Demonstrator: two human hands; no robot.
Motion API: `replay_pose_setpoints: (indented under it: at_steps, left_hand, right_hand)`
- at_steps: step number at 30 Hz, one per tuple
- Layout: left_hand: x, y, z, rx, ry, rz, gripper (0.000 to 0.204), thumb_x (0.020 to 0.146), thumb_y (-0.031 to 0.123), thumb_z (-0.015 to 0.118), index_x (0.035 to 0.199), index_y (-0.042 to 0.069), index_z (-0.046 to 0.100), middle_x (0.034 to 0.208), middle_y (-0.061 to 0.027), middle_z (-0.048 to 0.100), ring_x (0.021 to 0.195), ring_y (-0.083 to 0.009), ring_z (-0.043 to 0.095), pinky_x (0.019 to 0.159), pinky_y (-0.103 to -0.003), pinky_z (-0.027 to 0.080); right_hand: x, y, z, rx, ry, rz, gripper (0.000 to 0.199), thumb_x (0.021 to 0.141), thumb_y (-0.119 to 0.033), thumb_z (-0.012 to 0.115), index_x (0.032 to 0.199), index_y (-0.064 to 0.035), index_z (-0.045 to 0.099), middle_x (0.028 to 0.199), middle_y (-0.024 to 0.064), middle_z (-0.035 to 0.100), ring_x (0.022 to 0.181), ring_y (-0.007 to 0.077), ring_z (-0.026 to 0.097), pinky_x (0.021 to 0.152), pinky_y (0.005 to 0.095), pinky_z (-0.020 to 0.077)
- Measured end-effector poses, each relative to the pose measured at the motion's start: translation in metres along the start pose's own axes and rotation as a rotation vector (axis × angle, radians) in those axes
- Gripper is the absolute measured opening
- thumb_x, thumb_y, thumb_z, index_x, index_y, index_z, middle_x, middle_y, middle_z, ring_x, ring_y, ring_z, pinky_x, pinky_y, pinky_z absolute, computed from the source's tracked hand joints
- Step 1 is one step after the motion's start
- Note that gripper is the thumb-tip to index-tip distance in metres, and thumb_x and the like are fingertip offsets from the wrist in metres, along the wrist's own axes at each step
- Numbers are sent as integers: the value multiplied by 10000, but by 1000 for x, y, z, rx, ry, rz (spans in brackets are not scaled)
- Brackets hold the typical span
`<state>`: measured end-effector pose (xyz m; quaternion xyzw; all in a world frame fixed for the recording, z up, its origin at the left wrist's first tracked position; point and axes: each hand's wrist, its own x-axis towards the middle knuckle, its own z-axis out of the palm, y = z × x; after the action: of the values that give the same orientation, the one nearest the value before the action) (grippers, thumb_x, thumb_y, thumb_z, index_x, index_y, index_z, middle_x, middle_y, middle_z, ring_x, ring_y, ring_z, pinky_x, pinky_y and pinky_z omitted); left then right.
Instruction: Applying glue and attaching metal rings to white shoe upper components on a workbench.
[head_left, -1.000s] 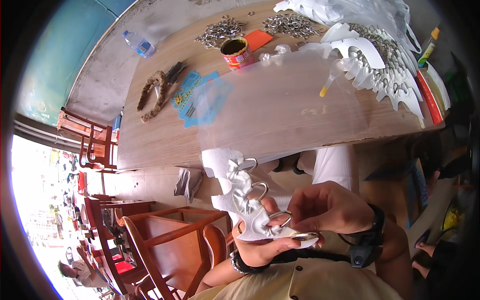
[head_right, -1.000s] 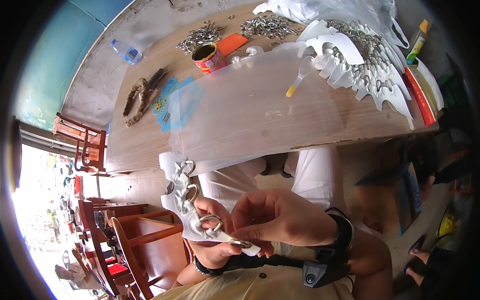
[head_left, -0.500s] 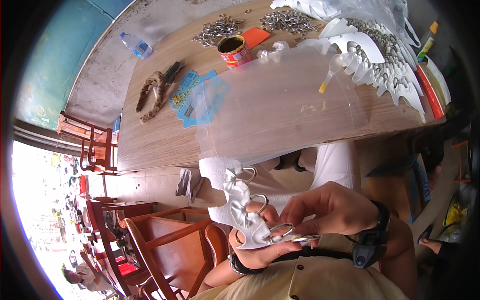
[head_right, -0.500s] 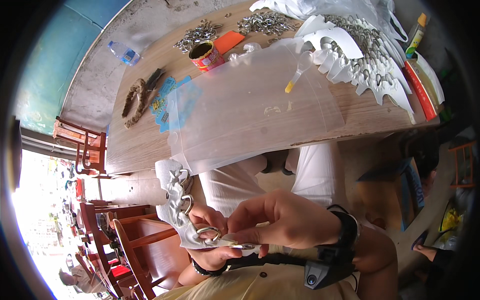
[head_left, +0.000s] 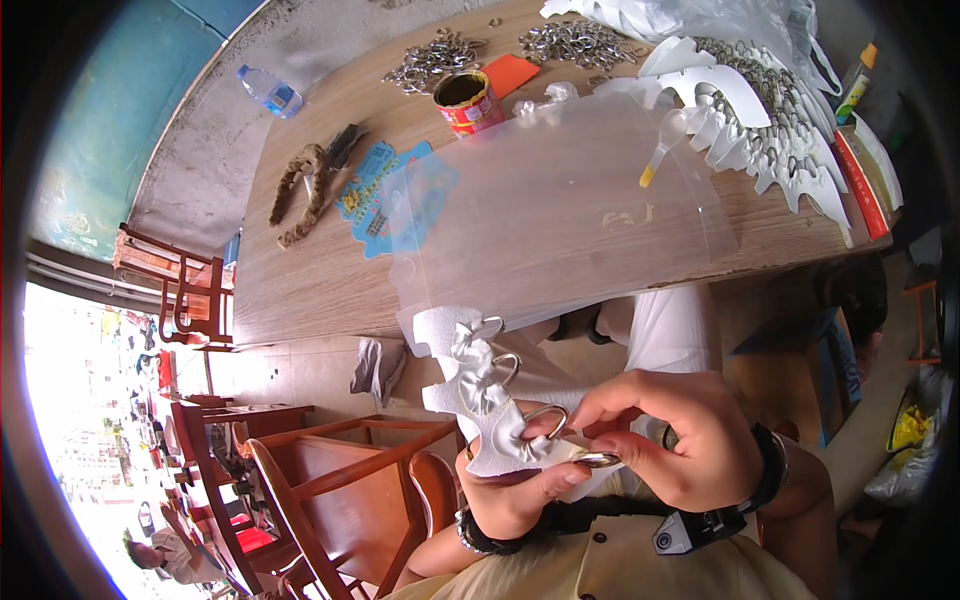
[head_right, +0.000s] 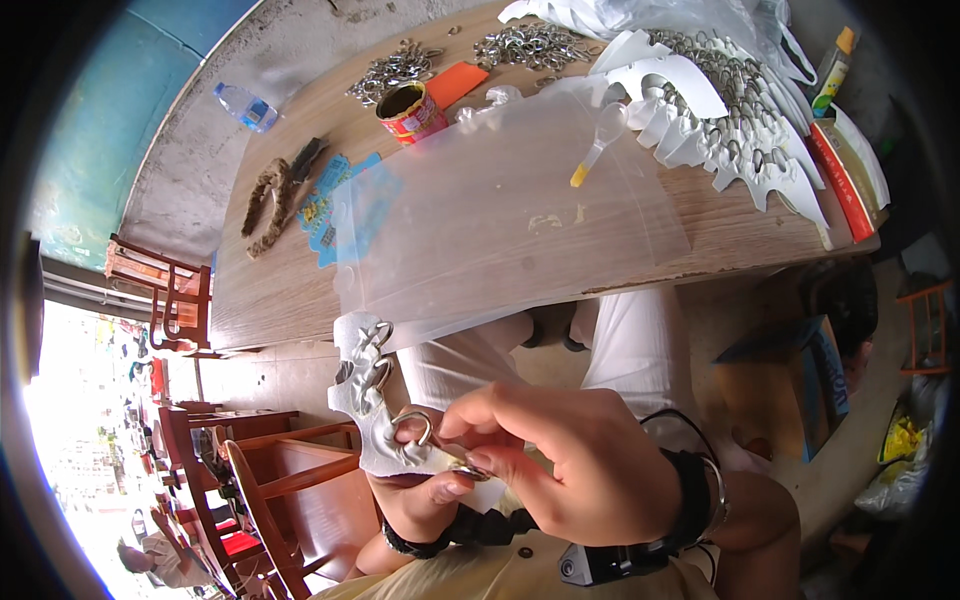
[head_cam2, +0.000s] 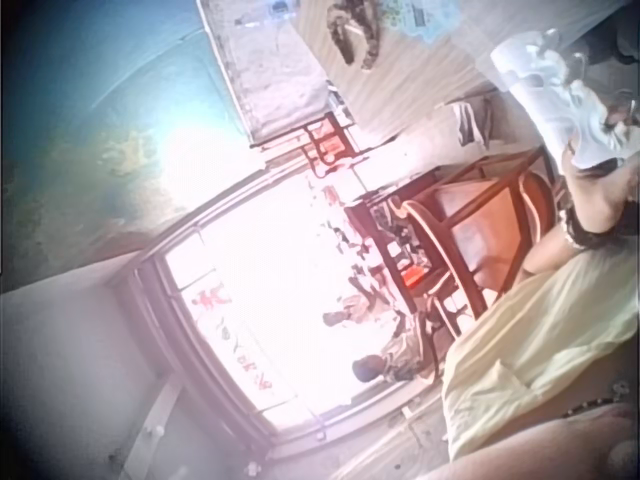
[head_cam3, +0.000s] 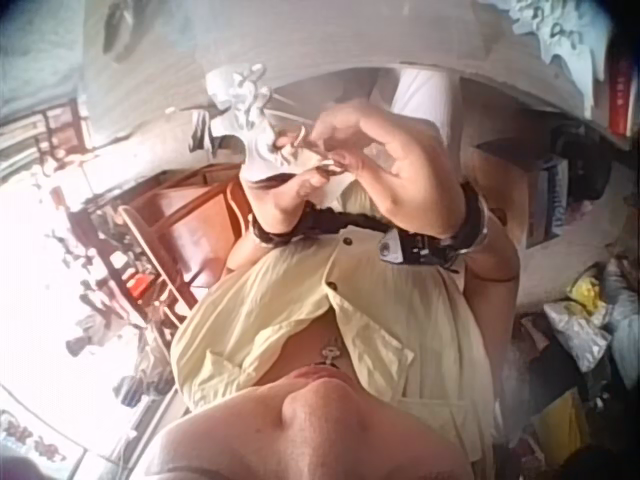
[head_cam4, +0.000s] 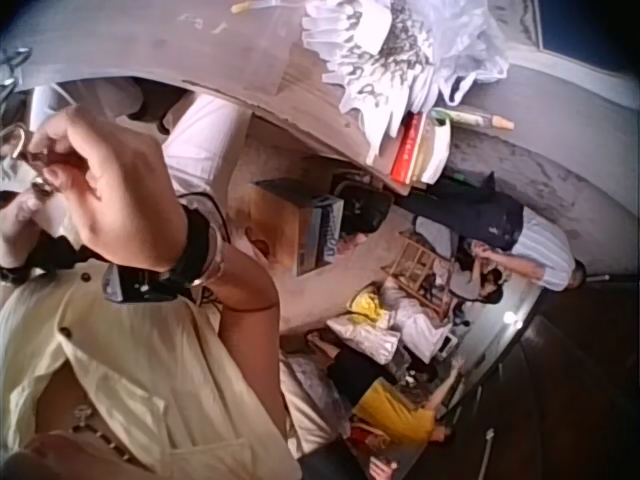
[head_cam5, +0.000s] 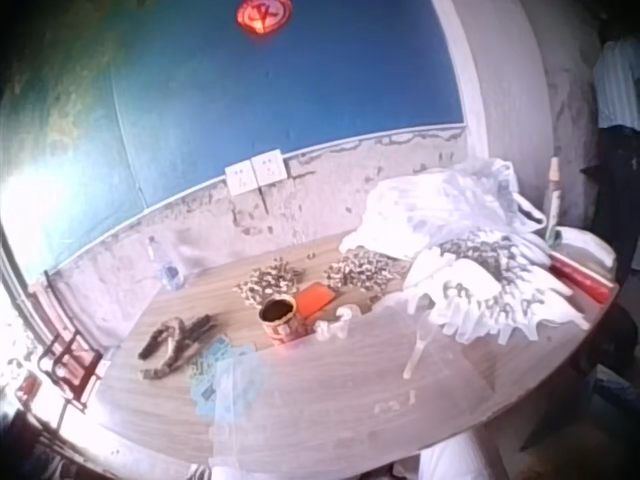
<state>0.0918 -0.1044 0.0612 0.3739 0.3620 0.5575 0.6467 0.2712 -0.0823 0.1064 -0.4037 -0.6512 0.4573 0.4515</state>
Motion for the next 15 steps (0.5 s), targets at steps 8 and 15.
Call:
replay_pose_setpoints:
  at_steps: [8,15]
  left_hand:
    - [4,-2,-1,71,38,-80,439,701,-7,818,1065,-76,582,960,-64,635,857,-112,574,799,-266,465]
    - [13,-8,1,74,57,-45,410,710,-14,809,1061,-55,602,987,-56,632,880,-109,570,800,-264,465]
  right_hand:
    - [-4,9,7,-355,155,-263,262,716,113,624,937,-21,582,740,74,570,650,228,603,575,336,473]
    - [3,7,5,-309,201,-153,183,740,90,655,884,-14,611,699,86,636,626,215,651,582,284,502]
